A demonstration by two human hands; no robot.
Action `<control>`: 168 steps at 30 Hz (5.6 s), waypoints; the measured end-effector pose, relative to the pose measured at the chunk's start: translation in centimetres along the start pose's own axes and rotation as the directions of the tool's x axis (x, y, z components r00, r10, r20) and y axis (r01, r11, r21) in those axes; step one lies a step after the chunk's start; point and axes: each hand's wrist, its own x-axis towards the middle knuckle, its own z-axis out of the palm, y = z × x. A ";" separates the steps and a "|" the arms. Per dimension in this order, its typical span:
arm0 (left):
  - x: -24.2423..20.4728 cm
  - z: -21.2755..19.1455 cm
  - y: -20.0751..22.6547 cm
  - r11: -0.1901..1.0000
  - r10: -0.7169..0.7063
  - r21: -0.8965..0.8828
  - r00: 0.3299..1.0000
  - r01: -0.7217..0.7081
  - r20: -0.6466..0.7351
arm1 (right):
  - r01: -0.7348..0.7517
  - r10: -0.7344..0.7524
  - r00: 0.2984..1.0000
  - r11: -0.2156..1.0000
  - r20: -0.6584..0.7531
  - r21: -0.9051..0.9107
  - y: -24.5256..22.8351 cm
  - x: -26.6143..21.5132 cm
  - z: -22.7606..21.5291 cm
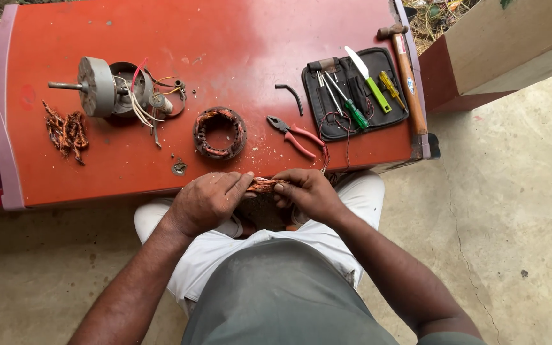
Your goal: The recorder is shown using pliers and hands to extract copper wiring from a motor's stator coil.
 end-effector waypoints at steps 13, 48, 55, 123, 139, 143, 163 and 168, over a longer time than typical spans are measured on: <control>-0.9 2.8 1.6 -0.090 -0.587 -0.808 0.625 0.582 0.515 | 0.547 -0.680 0.714 0.393 0.166 -0.739 -2.3 -0.4 0.6; -2.4 6.7 -1.1 0.604 -0.656 -0.567 0.753 0.560 0.045 | 0.516 -0.634 0.759 0.448 0.147 -0.730 -1.9 3.4 1.5; -1.4 3.1 -1.0 0.450 -0.677 -0.726 0.729 0.520 0.102 | 0.387 -0.485 0.874 0.681 0.013 -0.622 -0.1 5.2 0.8; -5.3 2.2 -3.1 0.955 -0.291 -0.121 0.935 0.270 -0.205 | 0.164 -0.052 0.964 0.889 0.262 -0.427 -1.9 6.6 1.7; -8.6 2.4 -2.7 0.670 -0.741 -0.435 0.567 0.601 -0.360 | 0.368 -0.296 0.918 0.884 0.264 -0.287 -0.9 13.1 7.2; -11.2 3.2 -4.4 0.553 -0.833 -0.607 0.393 0.571 -0.390 | 0.334 -0.260 0.927 0.900 0.270 -0.280 -3.1 14.6 11.7; -18.7 2.2 -20.8 0.452 -0.704 -0.179 0.226 0.874 -0.673 | 0.019 0.016 0.997 0.884 0.071 -0.468 1.8 13.3 6.5; -13.7 6.5 -15.7 0.498 -0.858 -0.505 0.313 0.705 -0.408 | 0.042 -0.182 0.938 0.903 -0.293 -0.427 3.6 14.2 2.4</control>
